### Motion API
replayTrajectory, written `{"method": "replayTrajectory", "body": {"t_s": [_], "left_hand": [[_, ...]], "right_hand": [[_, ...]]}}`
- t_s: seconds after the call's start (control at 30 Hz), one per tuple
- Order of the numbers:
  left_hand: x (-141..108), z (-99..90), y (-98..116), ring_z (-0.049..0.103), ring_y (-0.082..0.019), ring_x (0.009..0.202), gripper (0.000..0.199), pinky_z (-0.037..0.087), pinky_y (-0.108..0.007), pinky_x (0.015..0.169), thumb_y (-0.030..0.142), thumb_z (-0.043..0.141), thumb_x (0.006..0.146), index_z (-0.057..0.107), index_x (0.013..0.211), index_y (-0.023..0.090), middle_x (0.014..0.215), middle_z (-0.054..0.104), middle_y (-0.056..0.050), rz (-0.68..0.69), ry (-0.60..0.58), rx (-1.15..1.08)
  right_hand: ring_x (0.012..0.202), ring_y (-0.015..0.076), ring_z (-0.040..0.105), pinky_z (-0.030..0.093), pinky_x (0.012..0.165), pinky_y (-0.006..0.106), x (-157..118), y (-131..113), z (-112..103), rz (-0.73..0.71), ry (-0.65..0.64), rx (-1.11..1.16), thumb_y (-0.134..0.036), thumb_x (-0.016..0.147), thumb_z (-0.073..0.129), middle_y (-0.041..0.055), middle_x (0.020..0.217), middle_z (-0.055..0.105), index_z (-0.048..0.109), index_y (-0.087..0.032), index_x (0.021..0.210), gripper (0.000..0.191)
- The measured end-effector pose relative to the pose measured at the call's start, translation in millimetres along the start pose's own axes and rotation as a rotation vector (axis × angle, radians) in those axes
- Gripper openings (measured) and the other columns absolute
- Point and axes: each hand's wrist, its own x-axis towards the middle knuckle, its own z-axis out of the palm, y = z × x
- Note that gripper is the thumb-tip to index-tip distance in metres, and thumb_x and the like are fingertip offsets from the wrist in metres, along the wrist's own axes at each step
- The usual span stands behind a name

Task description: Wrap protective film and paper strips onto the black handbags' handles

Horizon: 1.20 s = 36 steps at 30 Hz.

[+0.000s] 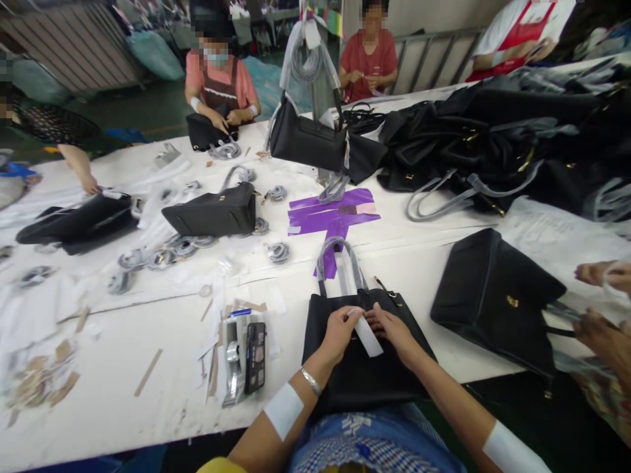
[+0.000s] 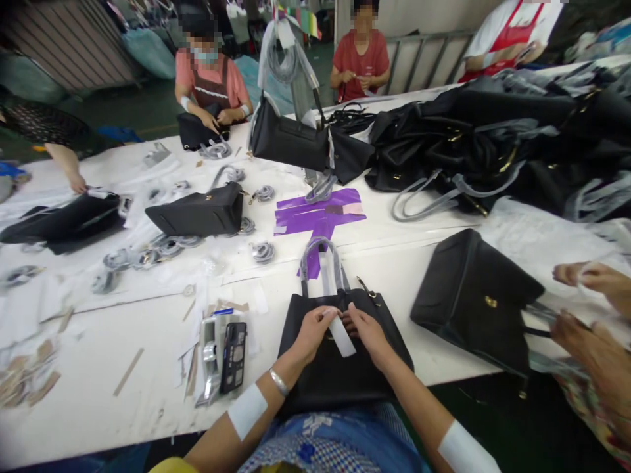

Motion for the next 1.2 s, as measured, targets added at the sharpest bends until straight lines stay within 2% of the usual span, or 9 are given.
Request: {"method": "replayTrajectory", "body": {"t_s": [0.13, 0.2, 0.43, 0.57, 0.67, 0.73, 0.83, 0.97, 1.2], "left_hand": [[-11, -4.6, 4, 0.053, -0.013, 0.067, 0.043, 0.043, -0.026, 0.066, 0.052, 0.071, 0.074, 0.070, 0.085, 0.010, 0.073, 0.064, -0.004, -0.111, -0.120, -0.018], [-18, -7.8, 6, 0.052, -0.013, 0.067, 0.046, 0.042, -0.025, 0.065, 0.055, 0.071, 0.074, 0.070, 0.085, 0.011, 0.073, 0.063, -0.004, -0.164, -0.133, -0.007], [-42, -37.8, 14, 0.060, -0.019, 0.086, 0.048, 0.047, -0.027, 0.074, 0.052, 0.068, 0.078, 0.071, 0.106, 0.013, 0.097, 0.068, -0.010, -0.160, -0.054, 0.002], [-49, -49.8, 17, 0.056, -0.013, 0.069, 0.057, 0.043, -0.023, 0.063, 0.041, 0.075, 0.072, 0.064, 0.121, 0.013, 0.081, 0.066, -0.004, -0.148, -0.013, 0.100], [-48, -47.7, 15, 0.045, -0.008, 0.052, 0.056, 0.035, -0.020, 0.054, 0.033, 0.078, 0.068, 0.062, 0.118, 0.012, 0.059, 0.055, 0.005, -0.122, 0.029, 0.199], [-45, -44.0, 12, 0.041, -0.007, 0.049, 0.048, 0.032, -0.019, 0.052, 0.031, 0.078, 0.068, 0.063, 0.109, 0.011, 0.054, 0.050, 0.007, -0.110, 0.036, 0.268], [-40, -39.4, 8, 0.046, -0.008, 0.051, 0.041, 0.034, -0.020, 0.053, 0.029, 0.079, 0.065, 0.064, 0.100, 0.013, 0.057, 0.055, 0.006, -0.058, 0.017, 0.397], [-34, -35.5, 5, 0.056, -0.011, 0.060, 0.043, 0.041, -0.022, 0.060, 0.027, 0.081, 0.065, 0.064, 0.102, 0.015, 0.066, 0.063, 0.003, 0.016, -0.029, 0.514], [-31, -26.4, 7, 0.063, -0.015, 0.065, 0.047, 0.046, -0.023, 0.063, 0.029, 0.081, 0.066, 0.062, 0.108, 0.015, 0.069, 0.066, 0.001, 0.037, -0.099, 0.538]], "right_hand": [[0.079, 0.0180, 0.060, 0.046, 0.073, 0.031, 0, -3, 4, 0.077, -0.291, 0.137, -0.059, 0.082, 0.065, 0.0044, 0.085, 0.069, 0.073, -0.020, 0.092, 0.041], [0.082, 0.0175, 0.060, 0.046, 0.076, 0.030, 0, -2, 6, 0.087, -0.343, 0.184, -0.053, 0.081, 0.070, 0.0038, 0.087, 0.069, 0.074, -0.020, 0.093, 0.036], [0.089, 0.0189, 0.061, 0.048, 0.078, 0.030, 5, 6, 4, -0.012, -0.236, 0.299, -0.048, 0.073, 0.079, 0.0045, 0.102, 0.070, 0.074, -0.024, 0.102, 0.038], [0.086, 0.0188, 0.061, 0.050, 0.078, 0.030, 6, 3, 6, -0.066, -0.232, 0.288, -0.047, 0.069, 0.082, 0.0053, 0.100, 0.069, 0.074, -0.023, 0.098, 0.039], [0.087, 0.0196, 0.061, 0.050, 0.079, 0.031, 2, 1, 8, -0.077, -0.241, 0.337, -0.051, 0.073, 0.077, 0.0054, 0.098, 0.068, 0.073, -0.024, 0.102, 0.040], [0.089, 0.0195, 0.060, 0.049, 0.080, 0.031, -1, 1, 8, -0.081, -0.252, 0.360, -0.052, 0.077, 0.074, 0.0051, 0.096, 0.067, 0.073, -0.024, 0.105, 0.040], [0.085, 0.0178, 0.059, 0.048, 0.080, 0.030, -4, 4, 6, -0.083, -0.272, 0.397, -0.048, 0.077, 0.076, 0.0032, 0.089, 0.066, 0.074, -0.023, 0.104, 0.037], [0.078, 0.0157, 0.058, 0.047, 0.076, 0.030, -5, 7, 5, -0.112, -0.215, 0.427, -0.046, 0.075, 0.079, 0.0021, 0.084, 0.065, 0.075, -0.022, 0.103, 0.038], [0.088, 0.0190, 0.059, 0.046, 0.077, 0.029, -3, 12, 10, -0.149, -0.158, 0.348, -0.052, 0.073, 0.078, 0.0053, 0.093, 0.068, 0.075, -0.021, 0.104, 0.044]]}}
